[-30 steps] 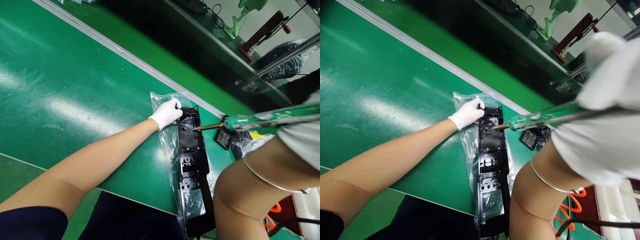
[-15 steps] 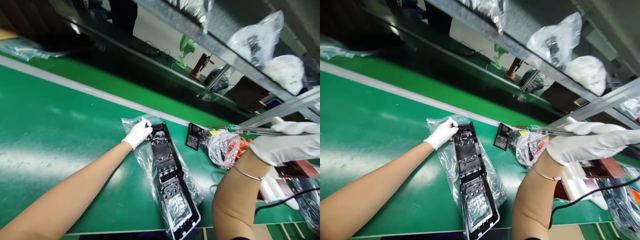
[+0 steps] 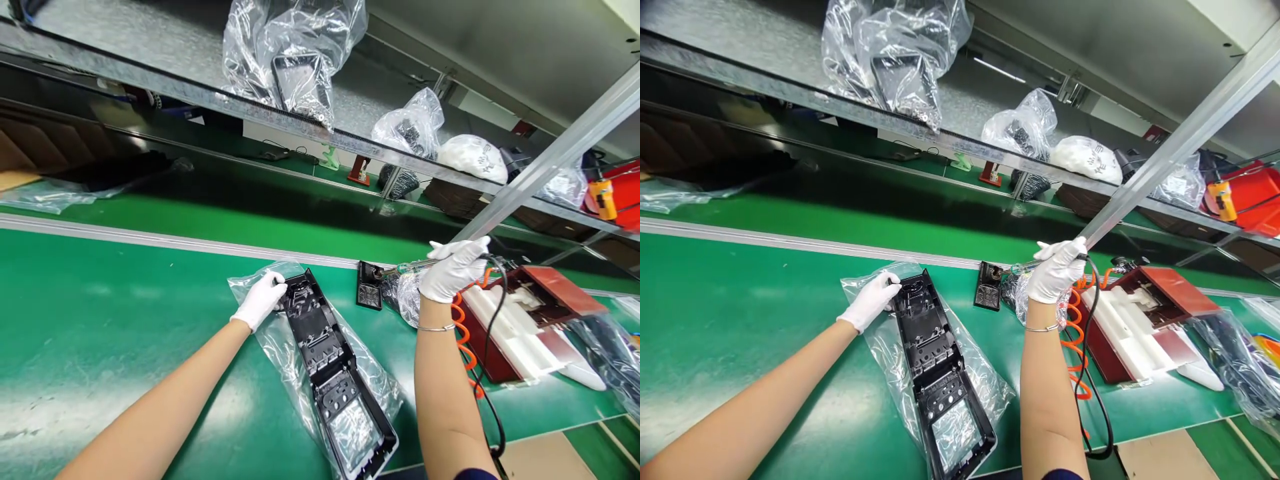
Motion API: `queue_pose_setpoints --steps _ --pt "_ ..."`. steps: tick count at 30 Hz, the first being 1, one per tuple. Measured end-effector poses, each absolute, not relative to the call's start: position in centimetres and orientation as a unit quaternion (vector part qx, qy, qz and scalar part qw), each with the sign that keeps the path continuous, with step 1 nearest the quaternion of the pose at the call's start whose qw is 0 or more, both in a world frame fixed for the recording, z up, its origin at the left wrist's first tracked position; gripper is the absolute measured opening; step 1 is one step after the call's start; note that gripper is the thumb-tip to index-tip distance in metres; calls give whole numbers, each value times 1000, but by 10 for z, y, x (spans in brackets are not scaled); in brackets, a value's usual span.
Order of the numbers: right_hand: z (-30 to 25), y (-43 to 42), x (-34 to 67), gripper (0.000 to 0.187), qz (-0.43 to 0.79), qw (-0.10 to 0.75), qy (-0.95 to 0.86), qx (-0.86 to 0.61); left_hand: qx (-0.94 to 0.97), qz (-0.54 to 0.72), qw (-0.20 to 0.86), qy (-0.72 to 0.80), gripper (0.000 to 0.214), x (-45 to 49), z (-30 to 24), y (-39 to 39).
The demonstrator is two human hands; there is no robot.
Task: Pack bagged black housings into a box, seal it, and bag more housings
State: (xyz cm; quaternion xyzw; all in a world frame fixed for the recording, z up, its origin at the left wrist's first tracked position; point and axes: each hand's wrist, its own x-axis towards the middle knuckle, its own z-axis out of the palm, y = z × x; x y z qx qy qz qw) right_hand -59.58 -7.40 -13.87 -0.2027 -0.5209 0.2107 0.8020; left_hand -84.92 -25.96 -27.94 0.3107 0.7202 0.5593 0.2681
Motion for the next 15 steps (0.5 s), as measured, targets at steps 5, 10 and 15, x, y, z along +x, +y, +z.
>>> queue_pose_setpoints --steps 5,10,15 --pt "-168 -80 -599 45 225 752 -589 -193 321 566 265 711 10 -844 -277 -263" --pt "-193 -101 -582 40 230 692 -659 -186 341 554 246 719 10 -841 -272 -267" --pt "-196 -127 -569 41 147 646 -716 -222 370 494 208 759 19 -843 -267 -268"
